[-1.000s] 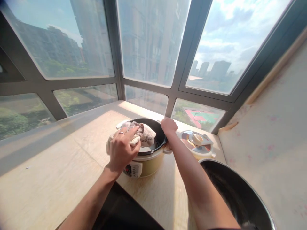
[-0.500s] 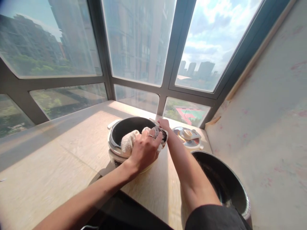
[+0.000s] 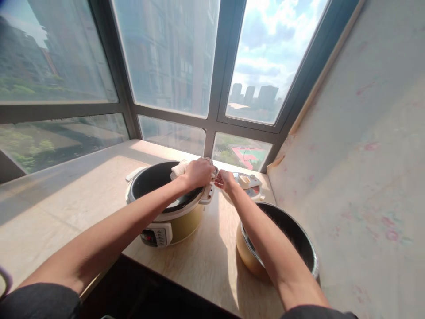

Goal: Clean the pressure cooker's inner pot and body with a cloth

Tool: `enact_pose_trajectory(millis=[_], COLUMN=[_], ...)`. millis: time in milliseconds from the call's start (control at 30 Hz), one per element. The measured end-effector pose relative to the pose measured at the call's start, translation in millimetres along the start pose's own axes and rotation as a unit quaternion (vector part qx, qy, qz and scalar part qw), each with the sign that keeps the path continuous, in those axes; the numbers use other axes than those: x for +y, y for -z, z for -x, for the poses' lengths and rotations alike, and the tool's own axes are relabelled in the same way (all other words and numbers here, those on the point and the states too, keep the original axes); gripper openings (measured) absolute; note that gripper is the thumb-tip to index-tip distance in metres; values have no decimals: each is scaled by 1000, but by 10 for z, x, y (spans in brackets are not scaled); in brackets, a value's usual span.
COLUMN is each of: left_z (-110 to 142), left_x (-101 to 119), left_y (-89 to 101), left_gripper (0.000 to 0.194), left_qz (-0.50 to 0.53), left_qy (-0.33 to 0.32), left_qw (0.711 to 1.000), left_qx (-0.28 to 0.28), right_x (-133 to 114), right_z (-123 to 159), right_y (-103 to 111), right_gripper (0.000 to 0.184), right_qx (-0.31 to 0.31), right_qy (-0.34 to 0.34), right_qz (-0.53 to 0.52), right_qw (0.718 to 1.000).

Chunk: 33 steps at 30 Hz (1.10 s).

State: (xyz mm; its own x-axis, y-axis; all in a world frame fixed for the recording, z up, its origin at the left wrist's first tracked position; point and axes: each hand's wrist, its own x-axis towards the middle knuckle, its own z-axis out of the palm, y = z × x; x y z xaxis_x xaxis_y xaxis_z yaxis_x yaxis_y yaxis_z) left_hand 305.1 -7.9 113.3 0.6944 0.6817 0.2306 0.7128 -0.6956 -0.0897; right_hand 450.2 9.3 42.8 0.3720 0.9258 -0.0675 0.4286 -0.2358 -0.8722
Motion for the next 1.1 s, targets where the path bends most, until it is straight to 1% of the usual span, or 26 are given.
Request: enact_pose_trajectory(millis=[67,133,200,300,367,400,467,500,533,600,700,767,833,900,1000,1067,1100], left_z=[-101,-168,-199,-176,-119,-82,1,43,84,157,252,325,432,595,935,1178,1287], left_x=[-100,-217,-356,-620,-833,-947,-1172,-1276,-1367,-1508,-1627,-1690,-1776,-1896,-2104,-2220,-2259], left_y=[-22,-36,-50,-89,-124,-140,-162,-164,-160,-134,-70,-20,31,79,116,85,45], left_gripper=[36,35,35,38,40,41,45,46,46,45,44,42,40,39,42,39,37], left_qz=[-2,0,1,-1,-1,1,7,11,16,28,54,77,93,112,146,202,241], left_qy=[9,18,38,80,110,128,172,196,219,254,279,284,299,330,386,423,446], left_qw=[1000,1000,999,997,994,992,984,979,973,965,958,954,946,928,891,858,833], left_qx=[-7,-14,-16,-3,9,19,48,62,70,62,43,56,88,133,188,210,221], right_x=[-12,-33,-55,-94,-128,-148,-192,-215,-236,-274,-310,-315,-307,-292,-277,-278,-281], right_z=[19,41,66,120,164,186,218,228,234,240,254,268,277,276,264,256,253], right_y=[-27,-59,-93,-145,-173,-182,-187,-185,-182,-177,-181,-186,-187,-186,-189,-193,-195], right_gripper=[21,22,22,23,22,22,25,26,27,26,25,27,29,31,31,30,30], right_qx=[-9,-7,3,21,26,24,18,13,7,-5,-16,-20,-26,-30,-30,-29,-27], right_qy=[-15,-9,10,52,116,160,243,270,283,287,273,268,271,274,279,282,283], right_qz=[-29,-49,-53,-38,19,64,166,211,245,298,349,371,386,396,399,398,400], right_qw=[999,999,999,998,993,985,956,939,927,910,896,889,881,876,873,872,871])
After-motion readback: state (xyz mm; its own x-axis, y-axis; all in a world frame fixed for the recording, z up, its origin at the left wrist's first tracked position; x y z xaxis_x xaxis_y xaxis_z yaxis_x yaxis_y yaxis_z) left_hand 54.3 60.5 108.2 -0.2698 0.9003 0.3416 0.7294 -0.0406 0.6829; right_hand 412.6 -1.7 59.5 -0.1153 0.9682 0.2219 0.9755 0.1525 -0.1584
